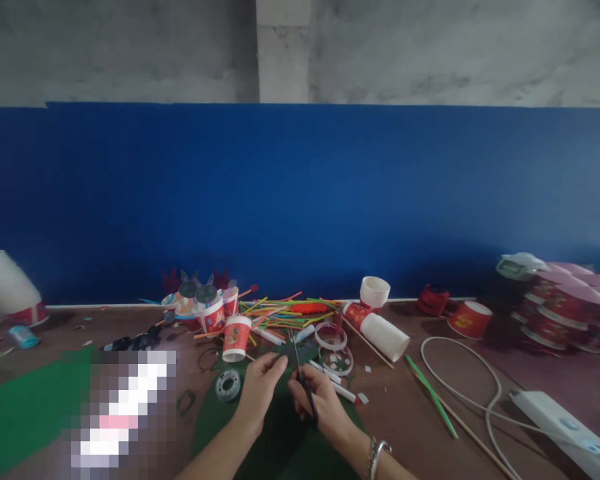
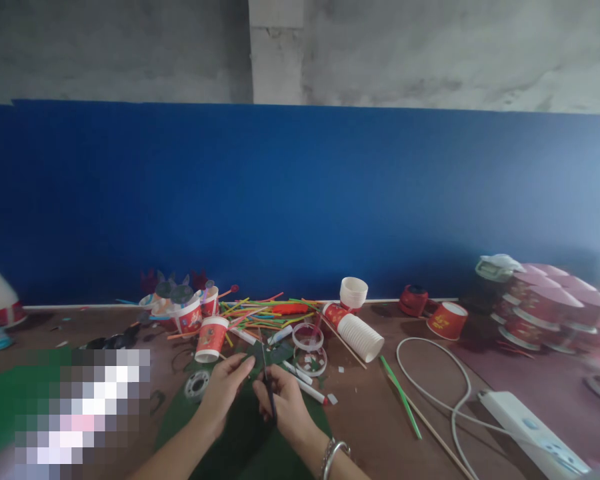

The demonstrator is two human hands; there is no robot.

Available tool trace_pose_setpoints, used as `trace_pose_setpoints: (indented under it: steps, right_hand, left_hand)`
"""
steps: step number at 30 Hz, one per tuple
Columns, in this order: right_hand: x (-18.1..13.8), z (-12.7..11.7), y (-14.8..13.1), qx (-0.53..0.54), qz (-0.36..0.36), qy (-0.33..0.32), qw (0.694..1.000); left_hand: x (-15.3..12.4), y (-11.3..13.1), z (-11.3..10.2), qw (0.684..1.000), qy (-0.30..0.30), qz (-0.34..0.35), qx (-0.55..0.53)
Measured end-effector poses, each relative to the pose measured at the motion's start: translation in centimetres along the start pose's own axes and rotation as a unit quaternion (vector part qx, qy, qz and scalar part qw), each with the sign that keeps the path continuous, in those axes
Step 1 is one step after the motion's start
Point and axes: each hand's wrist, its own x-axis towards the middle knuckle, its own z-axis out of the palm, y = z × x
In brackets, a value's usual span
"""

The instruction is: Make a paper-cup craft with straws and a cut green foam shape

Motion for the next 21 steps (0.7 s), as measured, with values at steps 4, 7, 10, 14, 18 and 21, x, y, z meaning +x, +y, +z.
trace_pose_setpoints:
  steps: [4, 7, 10, 14, 18, 21]
  right_hand:
    - [-0.1, 0.0, -0.2, -0.001, 0.001, -0.001, 1.0]
    - [-0.1, 0.0, -0.4, -0.008, 0.005, -0.006, 1.0]
    - [-0.1, -0.1, -0.3, -0.01, 0.009, -0.006, 1.0]
    - [0.1, -0.2, 0.3, -0.002, 0.018, -0.014, 1.0]
    - [0.2, -0.4, 0.6, 0.006, -0.011, -0.011, 1.0]
    - [0.2, -0.4, 0.3, -0.005, 0.003, -0.011, 1.0]
  left_hand:
    - [0.1, -0.1, 0.0, 1.0, -0.004, -0.007, -0.001]
    - [0.2, -0.5, -0.1, 1.0, -0.004, -0.003, 0.006]
    - [0.3, -0.9, -0.2, 1.0, 0.014, -0.003, 0.011]
    - [0.4, -1.0, -0.3, 1.0, 0.008, 0.017, 0.022]
    - [0.6, -0.6, -0.6, 0.995, -0.05, 0.063, 0.066]
    - [0.8, -0.4, -0.9, 0.993, -0.057, 0.065, 0.085]
